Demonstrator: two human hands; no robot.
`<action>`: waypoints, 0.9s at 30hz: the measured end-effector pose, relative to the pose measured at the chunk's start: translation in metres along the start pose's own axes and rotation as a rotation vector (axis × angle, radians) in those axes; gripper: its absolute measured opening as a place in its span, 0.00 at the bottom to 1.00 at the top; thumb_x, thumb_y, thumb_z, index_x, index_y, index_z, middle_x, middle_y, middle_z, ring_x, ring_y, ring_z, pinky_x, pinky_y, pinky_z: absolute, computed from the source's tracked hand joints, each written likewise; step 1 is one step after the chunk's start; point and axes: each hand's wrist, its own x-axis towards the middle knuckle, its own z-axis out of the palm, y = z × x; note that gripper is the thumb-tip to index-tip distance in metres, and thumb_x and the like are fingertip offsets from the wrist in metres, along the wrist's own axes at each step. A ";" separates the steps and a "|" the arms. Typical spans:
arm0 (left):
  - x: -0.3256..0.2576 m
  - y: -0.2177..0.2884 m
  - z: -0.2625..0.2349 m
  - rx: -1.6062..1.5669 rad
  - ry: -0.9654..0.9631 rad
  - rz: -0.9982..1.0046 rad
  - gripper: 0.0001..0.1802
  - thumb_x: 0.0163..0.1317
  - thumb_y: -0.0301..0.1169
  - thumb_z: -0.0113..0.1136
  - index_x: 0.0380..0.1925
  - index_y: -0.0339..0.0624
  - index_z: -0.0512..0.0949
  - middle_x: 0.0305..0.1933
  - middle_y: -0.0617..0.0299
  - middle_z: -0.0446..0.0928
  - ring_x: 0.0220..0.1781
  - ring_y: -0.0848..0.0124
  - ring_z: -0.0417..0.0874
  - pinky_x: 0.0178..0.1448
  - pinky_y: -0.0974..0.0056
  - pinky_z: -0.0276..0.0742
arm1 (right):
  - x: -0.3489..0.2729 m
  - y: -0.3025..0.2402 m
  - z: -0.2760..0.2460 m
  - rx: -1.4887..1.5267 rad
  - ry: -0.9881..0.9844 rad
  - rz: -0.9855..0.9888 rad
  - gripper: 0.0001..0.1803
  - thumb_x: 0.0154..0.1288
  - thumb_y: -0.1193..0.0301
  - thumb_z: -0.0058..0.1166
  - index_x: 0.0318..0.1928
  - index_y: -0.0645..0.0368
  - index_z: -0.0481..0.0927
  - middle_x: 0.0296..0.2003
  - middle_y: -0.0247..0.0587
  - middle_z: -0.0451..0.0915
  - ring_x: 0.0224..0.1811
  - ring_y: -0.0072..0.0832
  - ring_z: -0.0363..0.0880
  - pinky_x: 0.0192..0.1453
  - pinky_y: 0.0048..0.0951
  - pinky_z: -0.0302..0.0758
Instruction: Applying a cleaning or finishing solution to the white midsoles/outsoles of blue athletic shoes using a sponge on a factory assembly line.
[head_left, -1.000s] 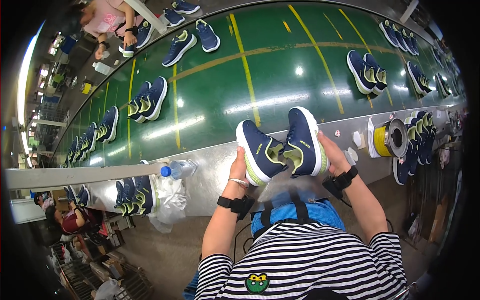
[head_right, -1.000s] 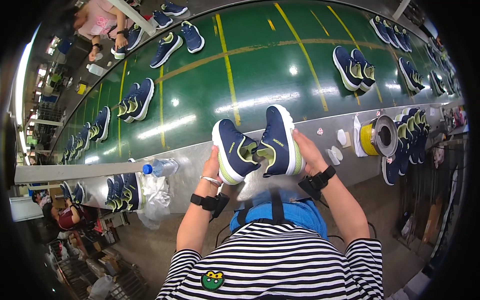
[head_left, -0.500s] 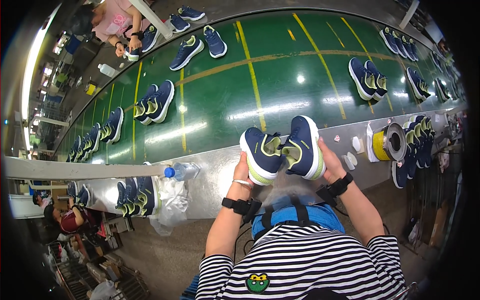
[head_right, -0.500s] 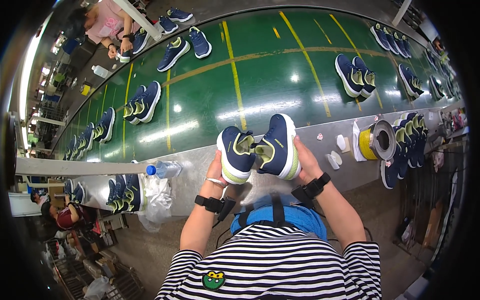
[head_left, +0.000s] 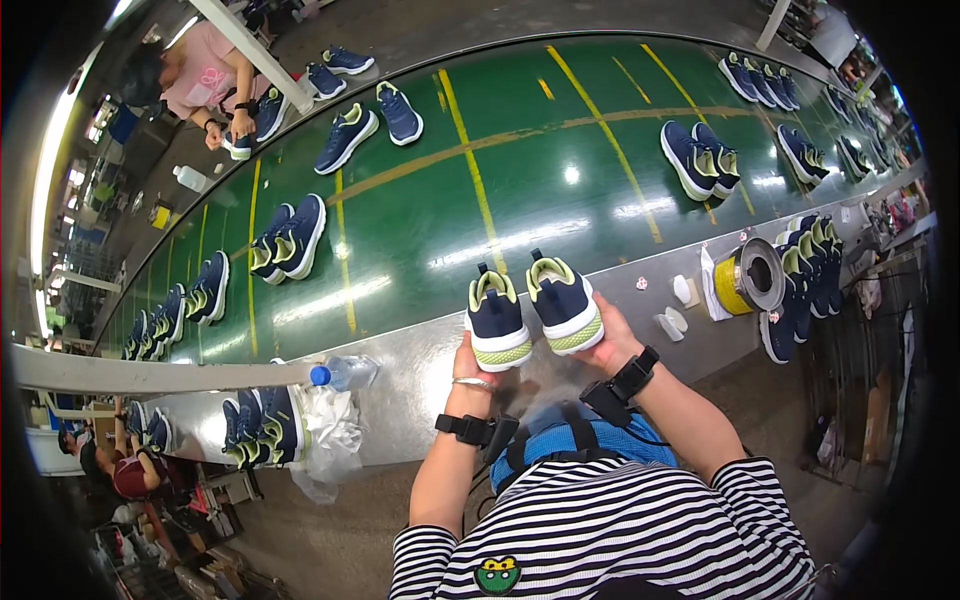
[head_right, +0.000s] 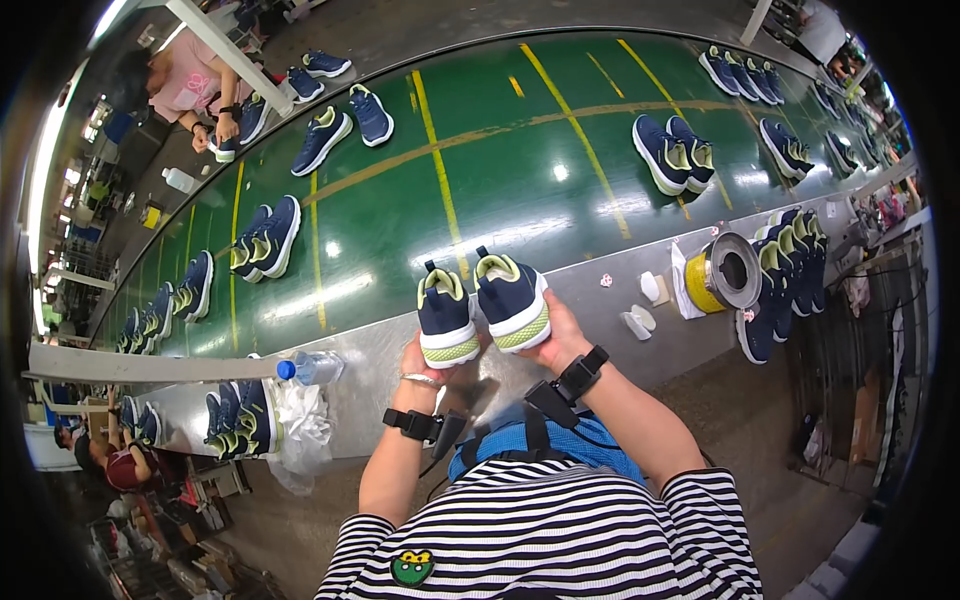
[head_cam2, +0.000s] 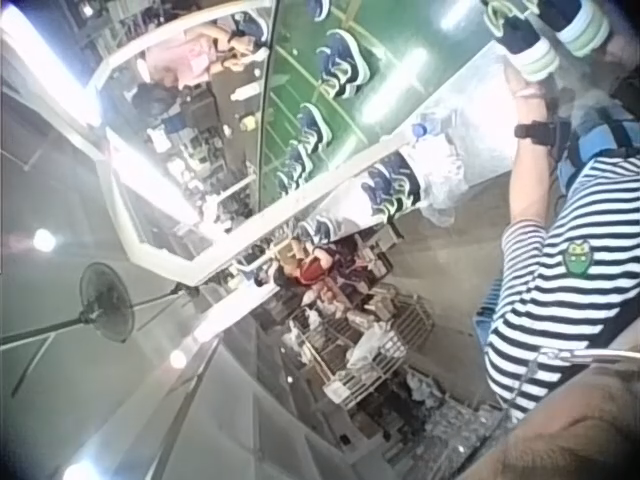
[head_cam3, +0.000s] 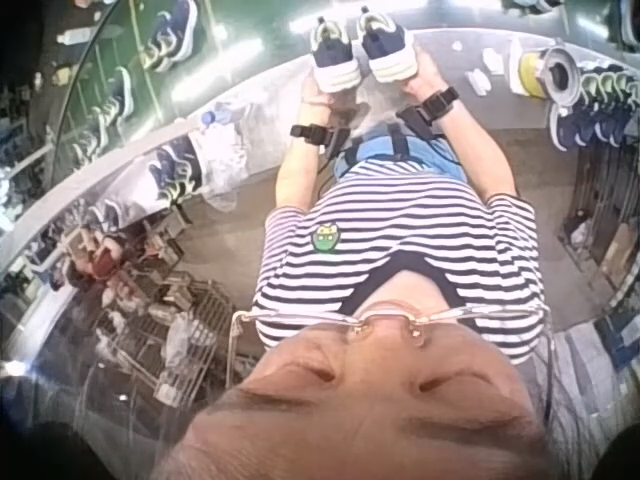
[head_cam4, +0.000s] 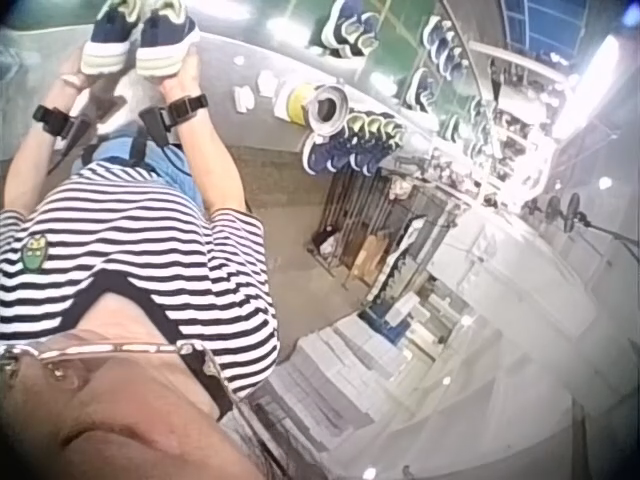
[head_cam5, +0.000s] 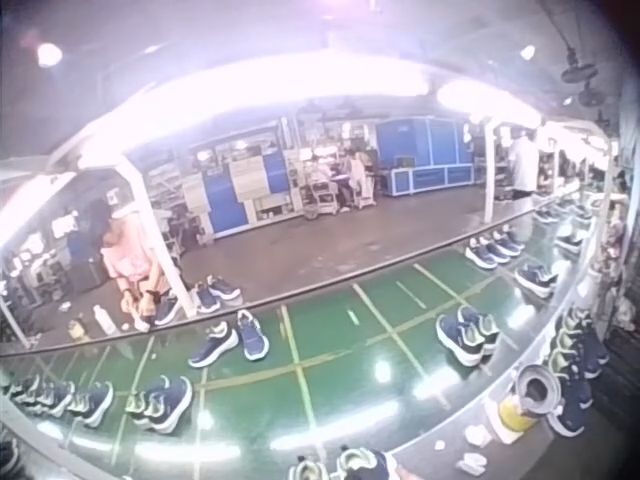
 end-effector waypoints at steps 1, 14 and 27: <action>0.001 -0.001 0.001 -0.056 -0.009 -0.008 0.24 0.67 0.43 0.29 0.52 0.41 0.66 0.53 0.48 0.71 0.52 0.47 0.72 0.55 0.38 0.67 | -0.001 0.000 0.002 -0.001 -0.002 0.005 0.27 0.69 0.50 0.21 0.58 0.49 0.64 0.54 0.38 0.70 0.55 0.37 0.69 0.57 0.49 0.66; -0.003 -0.010 -0.020 0.070 -0.331 0.090 0.23 0.67 0.43 0.39 0.54 0.40 0.66 0.54 0.56 0.71 0.55 0.62 0.72 0.58 0.58 0.69 | 0.009 -0.002 -0.036 -0.358 -0.384 -0.129 0.19 0.67 0.64 0.34 0.52 0.61 0.69 0.52 0.41 0.72 0.54 0.30 0.70 0.60 0.34 0.65; -0.015 0.014 -0.059 0.552 -0.673 0.054 0.23 0.63 0.33 0.49 0.56 0.35 0.64 0.53 0.60 0.72 0.53 0.71 0.72 0.59 0.68 0.63 | -0.001 -0.001 -0.085 -0.489 -0.257 -0.200 0.25 0.50 0.83 0.39 0.51 0.57 0.70 0.44 0.32 0.74 0.47 0.22 0.71 0.53 0.24 0.64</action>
